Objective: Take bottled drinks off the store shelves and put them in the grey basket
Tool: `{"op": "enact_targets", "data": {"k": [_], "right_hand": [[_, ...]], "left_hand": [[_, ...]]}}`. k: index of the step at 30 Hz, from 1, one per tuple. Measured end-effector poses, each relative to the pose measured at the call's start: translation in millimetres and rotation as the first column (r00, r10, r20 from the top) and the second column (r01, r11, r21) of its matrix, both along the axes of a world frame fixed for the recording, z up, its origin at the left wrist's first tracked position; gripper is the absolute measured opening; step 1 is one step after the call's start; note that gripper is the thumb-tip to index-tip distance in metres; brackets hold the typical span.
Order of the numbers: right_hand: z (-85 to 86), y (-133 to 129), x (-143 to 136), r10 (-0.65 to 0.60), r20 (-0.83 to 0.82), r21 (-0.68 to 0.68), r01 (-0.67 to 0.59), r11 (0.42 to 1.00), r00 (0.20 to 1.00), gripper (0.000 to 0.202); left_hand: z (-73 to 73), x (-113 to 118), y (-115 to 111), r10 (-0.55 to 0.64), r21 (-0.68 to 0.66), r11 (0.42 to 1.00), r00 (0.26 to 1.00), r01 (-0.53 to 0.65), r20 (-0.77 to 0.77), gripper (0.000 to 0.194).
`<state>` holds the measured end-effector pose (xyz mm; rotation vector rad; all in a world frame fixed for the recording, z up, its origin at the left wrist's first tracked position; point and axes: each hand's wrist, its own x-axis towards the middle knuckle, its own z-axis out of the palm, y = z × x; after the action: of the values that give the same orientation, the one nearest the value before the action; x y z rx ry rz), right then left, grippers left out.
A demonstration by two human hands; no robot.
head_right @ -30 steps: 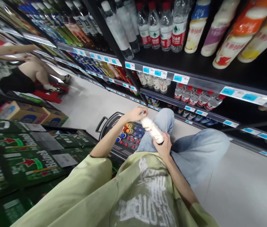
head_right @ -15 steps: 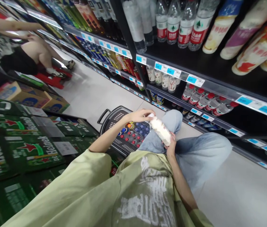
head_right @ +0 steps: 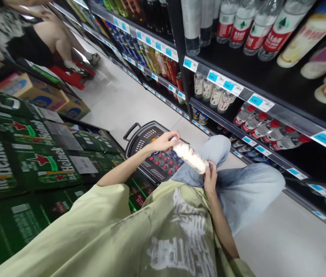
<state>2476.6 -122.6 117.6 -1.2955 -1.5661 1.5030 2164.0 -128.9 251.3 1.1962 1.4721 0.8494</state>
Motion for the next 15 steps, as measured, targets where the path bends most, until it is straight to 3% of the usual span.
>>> {"op": "enact_targets", "data": {"k": [4,8,11,15], "right_hand": [[6.3,1,-7,-0.074,-0.015,0.004,0.074,0.997,0.997,0.045],[10.7,0,-10,-0.098,-0.009,0.013,0.098,0.995,0.995,0.042],[10.3,-1,-9,-0.091,0.008,0.024,0.091,0.996,0.996,0.041],[8.3,-1,-9,-0.085,-0.001,0.012,0.085,0.996,0.996,0.039]], "left_hand": [[6.0,-16,-10,0.173,0.027,0.985,0.98,-0.171,-0.096,0.019],[-7.0,-33,-22,0.266,0.089,0.964,0.884,-0.252,-0.385,0.022],[-35.8,-49,-30,0.213,0.086,0.975,0.742,-0.206,-0.636,0.02],[-89.9,-74,-41,0.049,-0.104,0.971,0.603,-0.216,-0.796,0.022]]}}
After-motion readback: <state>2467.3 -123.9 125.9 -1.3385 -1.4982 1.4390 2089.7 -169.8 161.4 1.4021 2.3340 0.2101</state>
